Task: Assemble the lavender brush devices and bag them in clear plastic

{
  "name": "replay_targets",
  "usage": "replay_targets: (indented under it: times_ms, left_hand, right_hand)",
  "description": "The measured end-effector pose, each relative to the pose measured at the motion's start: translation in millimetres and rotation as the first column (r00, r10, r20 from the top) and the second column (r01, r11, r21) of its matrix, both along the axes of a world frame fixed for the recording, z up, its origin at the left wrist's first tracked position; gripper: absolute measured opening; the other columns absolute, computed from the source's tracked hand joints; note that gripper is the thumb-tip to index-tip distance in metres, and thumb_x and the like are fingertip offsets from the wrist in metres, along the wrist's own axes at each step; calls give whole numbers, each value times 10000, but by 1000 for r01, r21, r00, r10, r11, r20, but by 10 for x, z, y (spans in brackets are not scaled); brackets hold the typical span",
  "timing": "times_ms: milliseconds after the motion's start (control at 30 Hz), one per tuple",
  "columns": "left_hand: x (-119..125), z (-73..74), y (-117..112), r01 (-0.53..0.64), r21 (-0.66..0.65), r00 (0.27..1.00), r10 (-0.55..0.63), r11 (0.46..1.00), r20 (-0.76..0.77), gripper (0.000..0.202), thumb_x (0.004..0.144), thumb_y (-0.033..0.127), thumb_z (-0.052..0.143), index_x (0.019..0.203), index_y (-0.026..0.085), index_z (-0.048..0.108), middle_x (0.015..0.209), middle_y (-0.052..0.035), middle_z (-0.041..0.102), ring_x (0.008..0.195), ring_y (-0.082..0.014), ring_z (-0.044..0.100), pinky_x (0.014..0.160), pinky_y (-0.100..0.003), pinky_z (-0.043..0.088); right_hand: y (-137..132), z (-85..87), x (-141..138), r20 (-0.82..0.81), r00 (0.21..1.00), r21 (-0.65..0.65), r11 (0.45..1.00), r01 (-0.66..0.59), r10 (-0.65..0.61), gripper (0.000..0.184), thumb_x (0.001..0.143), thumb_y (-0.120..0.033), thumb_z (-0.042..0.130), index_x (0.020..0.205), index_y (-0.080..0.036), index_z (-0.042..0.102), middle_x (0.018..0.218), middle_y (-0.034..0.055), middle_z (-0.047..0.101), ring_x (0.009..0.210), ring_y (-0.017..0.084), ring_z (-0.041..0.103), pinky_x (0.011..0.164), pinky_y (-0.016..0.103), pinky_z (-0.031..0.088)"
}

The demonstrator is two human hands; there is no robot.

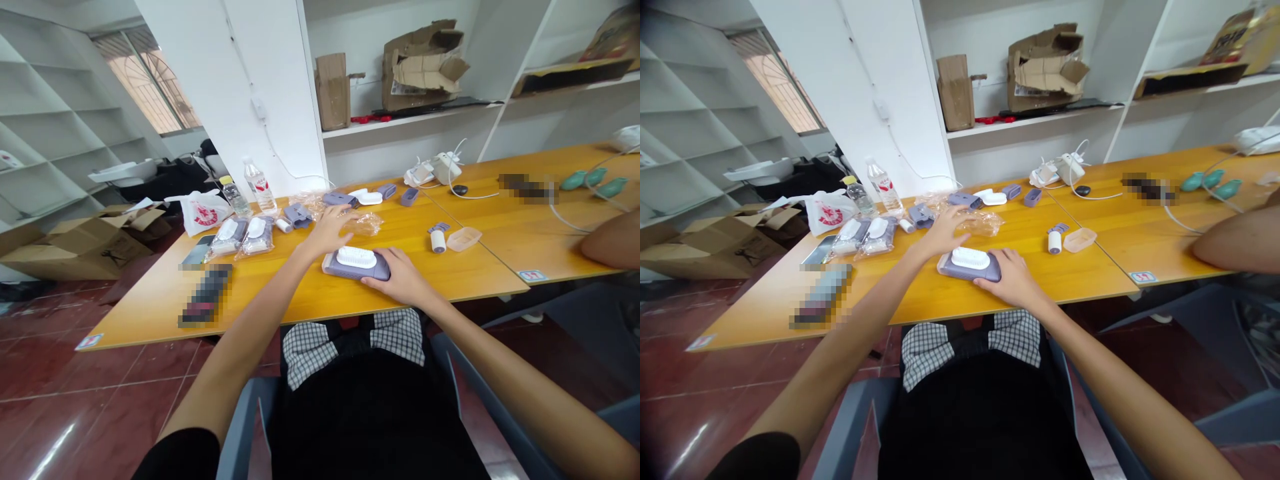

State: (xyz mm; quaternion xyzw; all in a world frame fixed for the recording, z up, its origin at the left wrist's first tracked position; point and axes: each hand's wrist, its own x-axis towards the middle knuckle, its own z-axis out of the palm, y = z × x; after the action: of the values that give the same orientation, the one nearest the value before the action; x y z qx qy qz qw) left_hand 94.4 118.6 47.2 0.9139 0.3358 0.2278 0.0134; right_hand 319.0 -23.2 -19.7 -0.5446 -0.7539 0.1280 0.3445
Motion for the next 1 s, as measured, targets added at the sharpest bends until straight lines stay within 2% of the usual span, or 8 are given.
replay_targets:
  times_ms: [100, 300, 433, 600, 700, 800, 900, 1000]
  left_hand:
    - [127, -10, 268, -82, -34, 986, 76, 996, -150, 627, 838, 178, 794, 1452, 227, 677, 1612, -163, 566, 1502, -405, 476, 1249, -626, 361]
    - [-82, -6, 390, -225, 9, 954, 222, 974, -200, 299, 965, 94, 571, 1123, 184, 809, 1246, -128, 803, 1287, -339, 660, 1172, -564, 379]
    - [-457, -4, 130, -257, 96, 963, 263, 962, -62, 262, 1001, 135, 572, 1097, 200, 807, 1248, -120, 809, 1281, -316, 676, 1127, -526, 415]
    - [-755, -92, -435, -395, 119, 919, 392, 911, 53, 201, 1013, 205, 592, 1080, 222, 781, 1122, -114, 811, 1142, -314, 725, 1059, -505, 494]
    - [-727, -127, -678, -341, -87, 921, 352, 936, 169, 338, 970, 339, 702, 1276, 197, 717, 1128, -110, 798, 924, -257, 750, 906, -430, 589]
    - [-750, -43, -737, -223, -225, 877, 296, 948, 378, 372, 1032, 459, 611, 1278, 192, 695, 1206, -121, 785, 882, -215, 754, 745, -336, 612]
    - [-995, 64, -685, -367, -109, 822, 377, 924, 427, 331, 1045, 420, 549, 1222, 194, 713, 1200, -119, 791, 971, -236, 760, 870, -375, 631]
    - [-1336, 27, -680, -521, 28, 839, 506, 853, 203, 308, 995, 362, 565, 1142, 161, 746, 1199, -165, 792, 1180, -334, 730, 1110, -513, 555]
  right_hand:
    - [-7, -4, 3, 52, 997, 22, 998, -53, 52, 689, 872, -542, 806, 1464, -253, 603, 1376, 170, 680, 1311, 432, 619, 1126, 648, 492]
    - [-26, -1, -16, 104, 989, 28, 993, -112, 109, 713, 872, -450, 792, 1522, -263, 565, 1480, 168, 641, 1354, 436, 587, 1136, 646, 476]
    - [11, -55, -9, 93, 995, 38, 998, -39, 36, 661, 912, -457, 738, 1515, -247, 568, 1460, 183, 639, 1338, 450, 595, 1128, 684, 477]
    - [108, -191, 56, -1, 985, 105, 980, 170, -170, 724, 910, -374, 697, 1590, -221, 497, 1587, 231, 516, 1453, 509, 506, 1171, 755, 435]
    - [138, -256, 78, -46, 979, 142, 969, 201, -197, 760, 908, -313, 681, 1626, -217, 450, 1704, 230, 378, 1580, 506, 364, 1238, 751, 381]
    - [139, -289, 89, -54, 981, 167, 967, 194, -187, 752, 933, -282, 645, 1650, -225, 423, 1744, 231, 321, 1608, 511, 316, 1246, 781, 353]
    - [140, -282, 130, -58, 975, 204, 954, 220, -213, 761, 930, -231, 617, 1664, -275, 421, 1738, 202, 346, 1567, 515, 376, 1221, 808, 369]
    - [153, -235, 198, -31, 963, 214, 940, 267, -266, 747, 914, -182, 595, 1641, -296, 470, 1717, 178, 378, 1521, 512, 437, 1198, 802, 400]
